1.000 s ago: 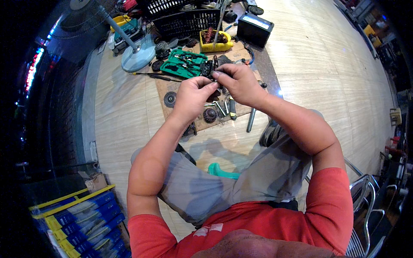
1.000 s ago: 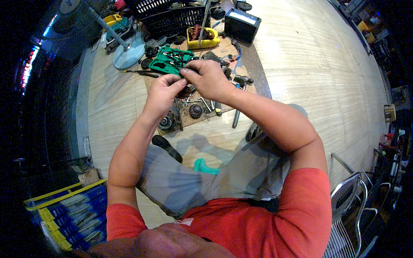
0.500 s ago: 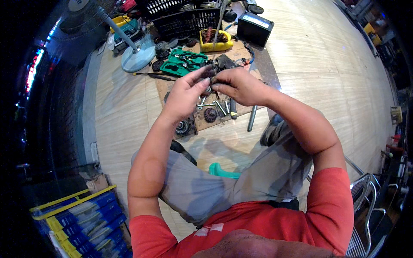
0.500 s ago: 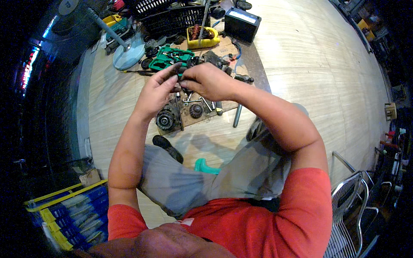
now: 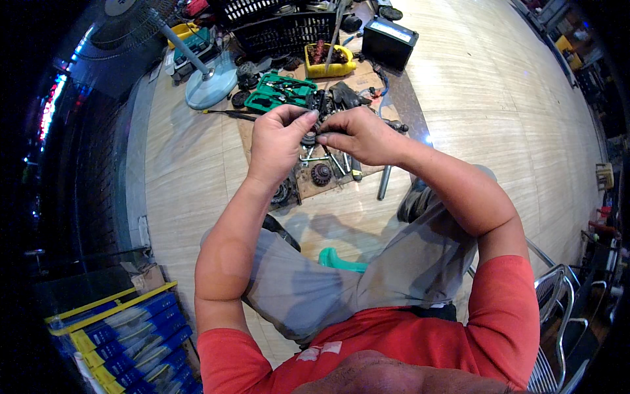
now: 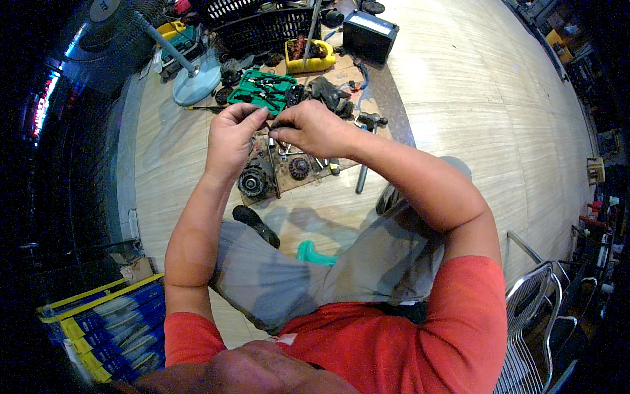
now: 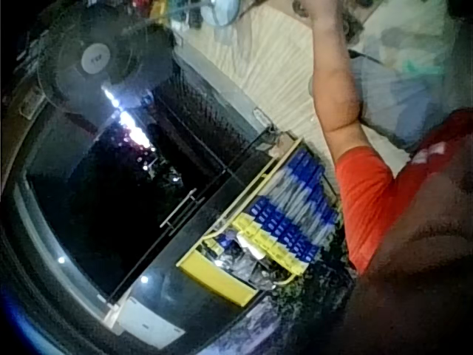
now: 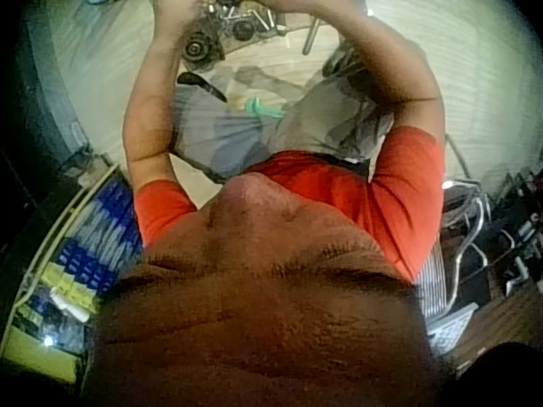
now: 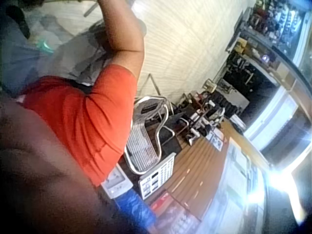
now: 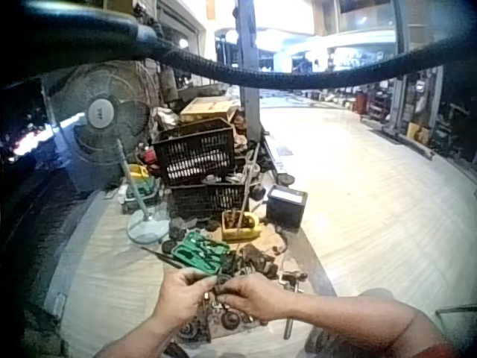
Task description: The person removes components from a mechanical assembly, holds the part in their hands to view different sides, and uses pliers to manipulate a small wire or spring on the assembly.
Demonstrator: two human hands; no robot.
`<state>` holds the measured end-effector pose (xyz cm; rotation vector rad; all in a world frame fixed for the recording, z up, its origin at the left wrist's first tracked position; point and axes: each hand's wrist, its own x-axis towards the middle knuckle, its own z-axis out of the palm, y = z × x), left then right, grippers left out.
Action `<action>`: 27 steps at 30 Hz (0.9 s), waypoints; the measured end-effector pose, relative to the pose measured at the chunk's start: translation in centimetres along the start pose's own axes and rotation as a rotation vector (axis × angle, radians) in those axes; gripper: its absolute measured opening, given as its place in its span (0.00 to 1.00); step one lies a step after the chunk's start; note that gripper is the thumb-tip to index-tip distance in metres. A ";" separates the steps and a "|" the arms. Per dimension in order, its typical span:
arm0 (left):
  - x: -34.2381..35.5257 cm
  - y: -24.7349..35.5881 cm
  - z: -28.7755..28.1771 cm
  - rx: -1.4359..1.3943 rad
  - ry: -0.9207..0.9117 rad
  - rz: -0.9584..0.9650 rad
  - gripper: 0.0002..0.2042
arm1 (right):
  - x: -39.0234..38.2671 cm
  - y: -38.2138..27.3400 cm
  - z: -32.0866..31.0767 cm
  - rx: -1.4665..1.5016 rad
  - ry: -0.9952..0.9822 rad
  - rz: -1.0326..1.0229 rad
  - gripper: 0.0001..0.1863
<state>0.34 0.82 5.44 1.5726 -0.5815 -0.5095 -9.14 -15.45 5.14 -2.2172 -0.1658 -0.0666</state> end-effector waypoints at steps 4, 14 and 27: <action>-0.3 0.9 0.6 0.111 0.060 -0.035 0.08 | 0.0 0.1 0.2 0.024 0.013 0.035 0.10; 0.5 -0.3 0.0 -0.467 -0.235 -0.127 0.08 | -0.1 -0.5 -0.5 0.418 -0.141 0.182 0.10; 0.2 -0.2 0.2 -0.195 -0.007 -0.052 0.07 | -0.1 -1.0 0.3 0.006 0.067 -0.012 0.12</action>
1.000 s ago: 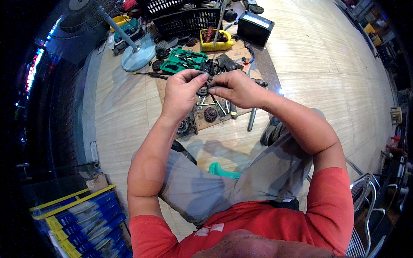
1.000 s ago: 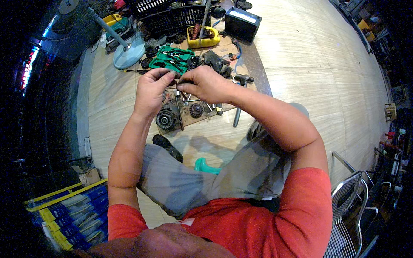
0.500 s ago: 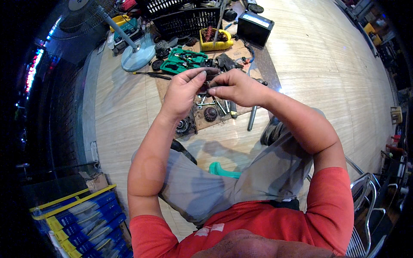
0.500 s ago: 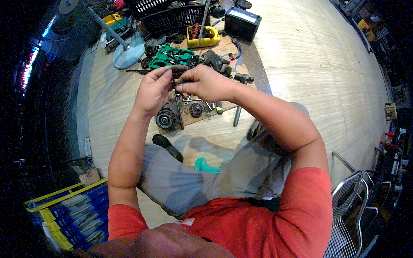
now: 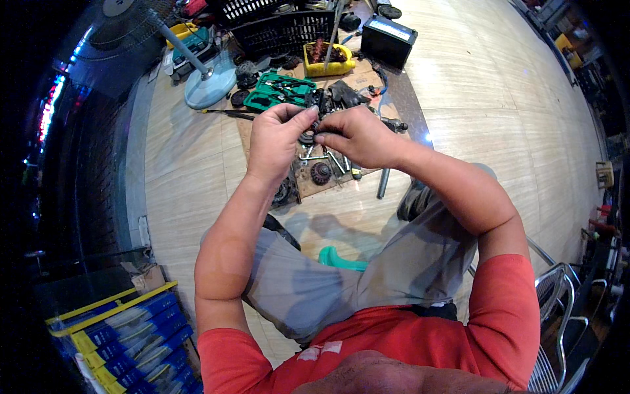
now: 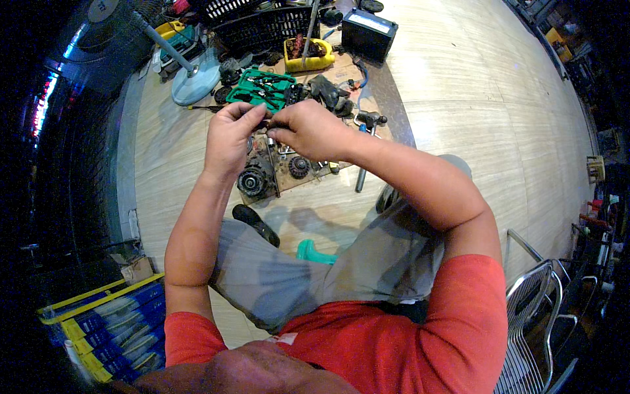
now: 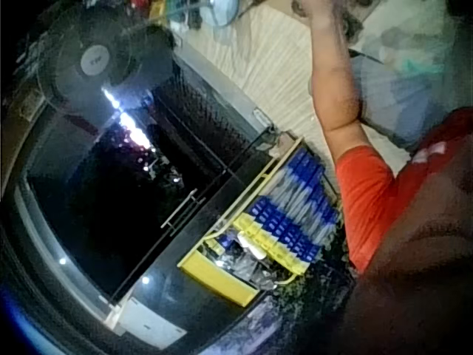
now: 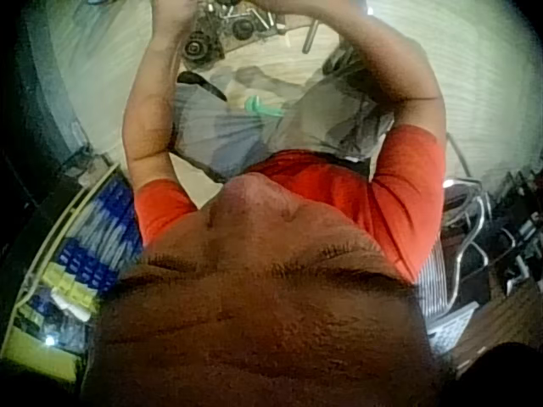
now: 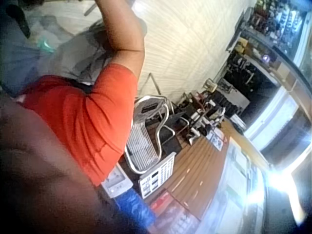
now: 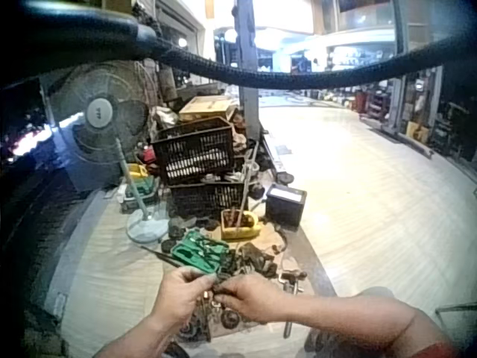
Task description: The person removes components from a mechanical assembly, holds the part in their hands to view different sides, and uses pliers to manipulate a small wire or spring on the assembly.
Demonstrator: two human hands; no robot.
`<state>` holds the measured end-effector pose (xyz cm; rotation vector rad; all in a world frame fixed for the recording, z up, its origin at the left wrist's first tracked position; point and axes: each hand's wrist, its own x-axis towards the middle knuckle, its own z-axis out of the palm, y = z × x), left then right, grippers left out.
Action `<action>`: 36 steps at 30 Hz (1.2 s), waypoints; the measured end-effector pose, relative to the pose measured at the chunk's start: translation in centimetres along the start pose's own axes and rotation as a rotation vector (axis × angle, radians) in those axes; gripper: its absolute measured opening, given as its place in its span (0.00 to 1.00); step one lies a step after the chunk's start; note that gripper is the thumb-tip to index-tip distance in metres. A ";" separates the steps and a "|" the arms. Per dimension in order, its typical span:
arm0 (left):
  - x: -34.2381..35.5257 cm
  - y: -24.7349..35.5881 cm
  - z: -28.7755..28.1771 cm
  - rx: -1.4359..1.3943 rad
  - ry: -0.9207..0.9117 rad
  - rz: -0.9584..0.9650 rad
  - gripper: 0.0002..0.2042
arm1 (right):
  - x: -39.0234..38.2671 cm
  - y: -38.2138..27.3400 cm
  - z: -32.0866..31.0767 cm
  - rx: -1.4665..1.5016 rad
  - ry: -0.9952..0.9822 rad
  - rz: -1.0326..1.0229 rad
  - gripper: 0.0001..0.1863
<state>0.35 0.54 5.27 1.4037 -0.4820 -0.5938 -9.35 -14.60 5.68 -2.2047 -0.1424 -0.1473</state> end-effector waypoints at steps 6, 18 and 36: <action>0.0 0.0 0.8 0.022 0.124 0.000 0.09 | 0.1 0.4 0.6 -0.009 0.048 0.052 0.12; -0.1 -0.1 0.4 0.145 0.127 -0.020 0.09 | 0.2 -0.2 0.4 -0.152 0.039 -0.002 0.12; 0.1 -0.3 0.1 0.006 -0.040 -0.018 0.11 | 0.0 0.0 -0.5 -0.083 -0.063 -0.008 0.10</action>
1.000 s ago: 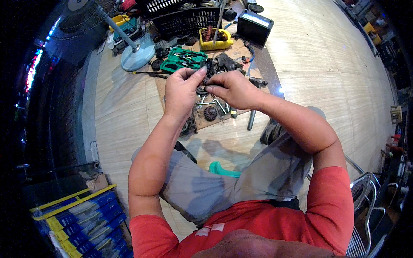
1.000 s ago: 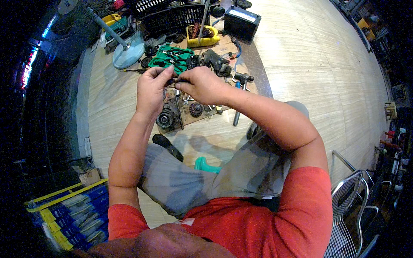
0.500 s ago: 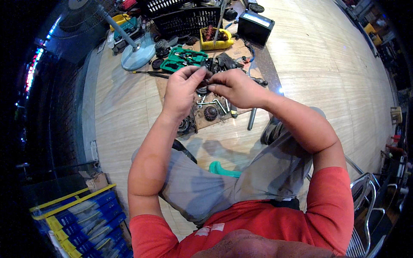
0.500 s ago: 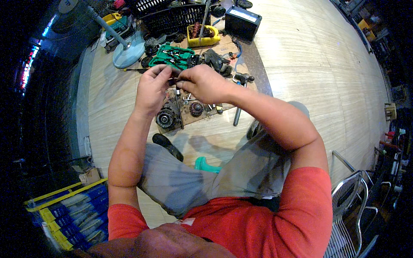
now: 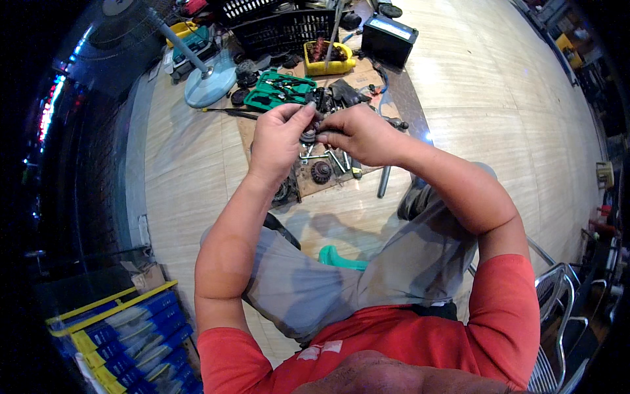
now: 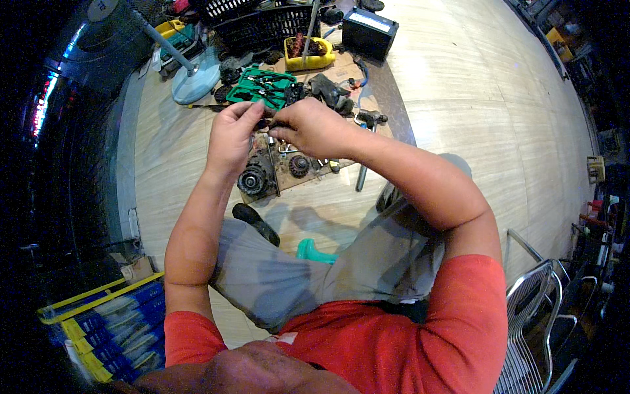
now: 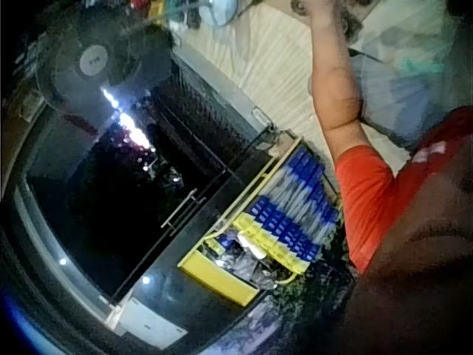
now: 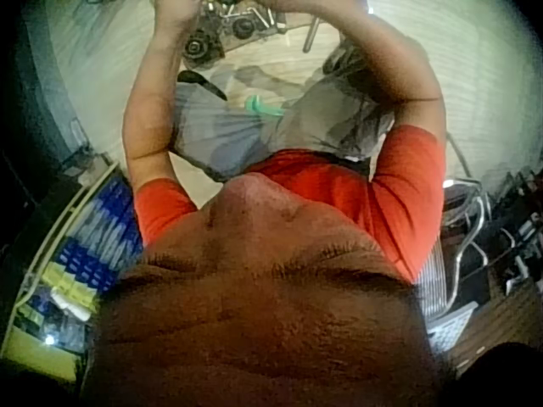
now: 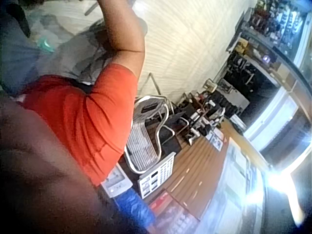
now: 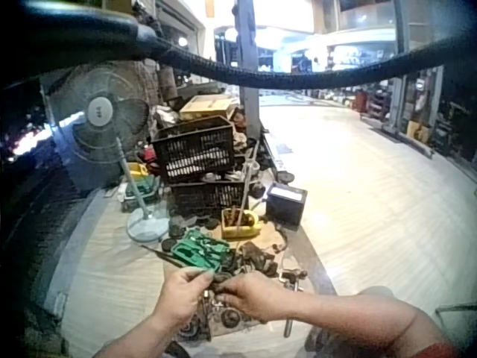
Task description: The person removes components from a mechanical assembly, holds the part in their hands to view different sides, and uses pliers to manipulate a small wire or spring on the assembly.
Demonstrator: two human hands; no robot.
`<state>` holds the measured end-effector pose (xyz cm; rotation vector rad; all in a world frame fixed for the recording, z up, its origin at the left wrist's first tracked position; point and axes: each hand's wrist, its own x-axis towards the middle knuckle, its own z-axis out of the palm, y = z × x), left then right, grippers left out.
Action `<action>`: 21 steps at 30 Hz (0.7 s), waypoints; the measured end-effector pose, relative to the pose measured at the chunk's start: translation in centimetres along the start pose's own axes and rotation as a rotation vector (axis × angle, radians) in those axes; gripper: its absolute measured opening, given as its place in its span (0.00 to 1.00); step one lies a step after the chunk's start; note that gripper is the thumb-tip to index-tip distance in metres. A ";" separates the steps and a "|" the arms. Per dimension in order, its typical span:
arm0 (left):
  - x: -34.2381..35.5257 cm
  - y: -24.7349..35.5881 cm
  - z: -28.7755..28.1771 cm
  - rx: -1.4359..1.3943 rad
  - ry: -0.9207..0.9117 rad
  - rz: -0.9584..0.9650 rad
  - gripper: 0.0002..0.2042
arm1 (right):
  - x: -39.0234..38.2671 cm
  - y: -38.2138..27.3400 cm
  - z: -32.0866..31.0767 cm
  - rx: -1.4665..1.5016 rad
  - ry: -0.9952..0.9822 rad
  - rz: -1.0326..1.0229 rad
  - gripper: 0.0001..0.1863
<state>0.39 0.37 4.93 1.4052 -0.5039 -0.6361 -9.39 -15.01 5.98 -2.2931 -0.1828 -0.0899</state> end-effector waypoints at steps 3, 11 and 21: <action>-0.4 0.3 0.6 0.183 0.101 0.049 0.13 | 0.0 -0.4 0.4 -0.151 0.040 -0.033 0.10; -0.1 -0.3 0.8 0.312 0.249 0.036 0.14 | 0.0 -0.4 1.2 -0.160 0.091 0.011 0.13; -0.1 0.1 -0.3 -0.223 -0.136 -0.047 0.09 | 0.0 0.1 -0.7 0.263 -0.096 0.148 0.11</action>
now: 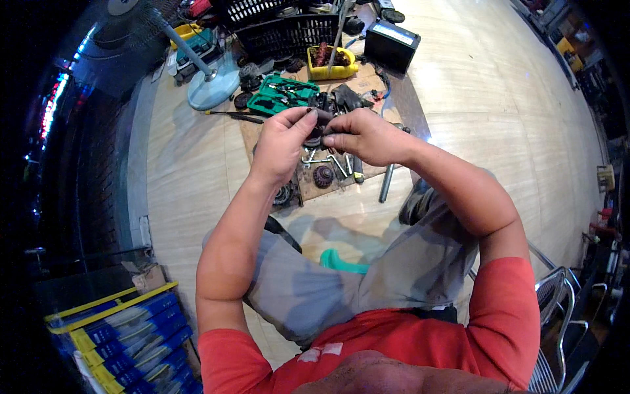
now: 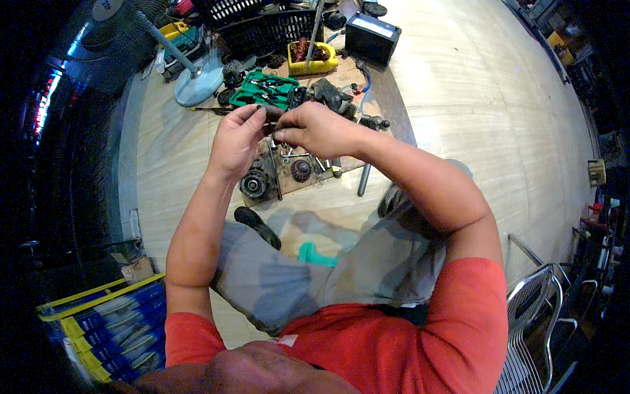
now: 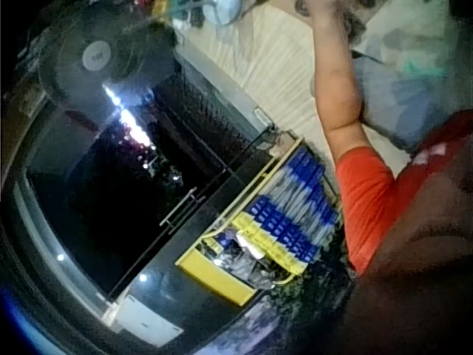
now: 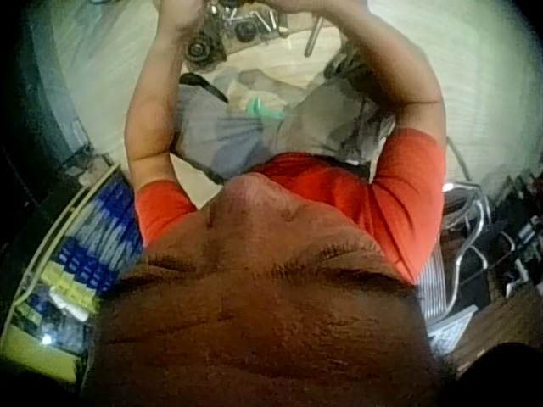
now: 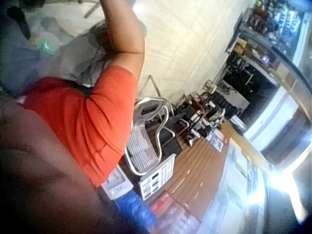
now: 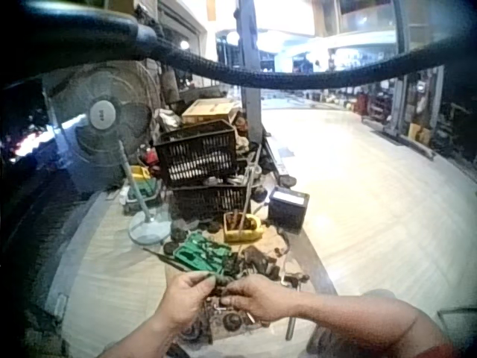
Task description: The person removes components from a mechanical assembly, holds the part in their hands to view different sides, and uses pliers to manipulate a small wire or spring on the assembly.
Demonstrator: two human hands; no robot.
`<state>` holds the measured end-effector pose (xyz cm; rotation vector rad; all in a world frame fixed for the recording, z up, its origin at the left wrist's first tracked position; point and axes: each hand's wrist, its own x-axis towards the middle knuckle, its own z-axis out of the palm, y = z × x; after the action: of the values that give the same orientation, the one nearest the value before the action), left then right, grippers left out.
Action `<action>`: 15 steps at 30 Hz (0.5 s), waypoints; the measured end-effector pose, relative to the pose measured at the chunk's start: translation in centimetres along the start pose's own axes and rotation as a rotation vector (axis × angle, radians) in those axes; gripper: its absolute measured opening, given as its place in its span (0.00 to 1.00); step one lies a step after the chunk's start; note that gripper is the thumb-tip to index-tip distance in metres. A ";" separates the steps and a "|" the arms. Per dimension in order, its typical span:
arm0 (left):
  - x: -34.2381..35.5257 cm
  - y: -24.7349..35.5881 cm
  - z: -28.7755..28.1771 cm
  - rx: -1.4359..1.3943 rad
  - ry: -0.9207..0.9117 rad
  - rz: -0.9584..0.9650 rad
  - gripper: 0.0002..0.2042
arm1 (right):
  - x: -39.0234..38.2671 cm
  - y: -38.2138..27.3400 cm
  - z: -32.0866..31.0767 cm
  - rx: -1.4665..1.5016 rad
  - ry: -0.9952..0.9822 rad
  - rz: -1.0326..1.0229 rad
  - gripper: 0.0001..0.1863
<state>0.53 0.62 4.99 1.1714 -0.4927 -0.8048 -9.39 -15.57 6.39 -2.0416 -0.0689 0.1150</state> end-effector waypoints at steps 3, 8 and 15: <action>0.1 -0.5 -0.3 0.054 0.049 0.053 0.09 | 0.1 0.2 0.2 -0.082 0.042 -0.043 0.10; 0.1 -0.2 0.1 0.174 0.156 0.077 0.07 | 0.1 0.5 0.8 -0.174 0.144 -0.191 0.12; -0.5 0.4 1.1 0.349 0.271 0.037 0.07 | 0.3 0.4 1.3 -0.346 0.130 -0.158 0.13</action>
<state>-0.41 0.39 5.73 1.5643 -0.4374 -0.5275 -9.19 -14.57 5.43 -2.3737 -0.1791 -0.1379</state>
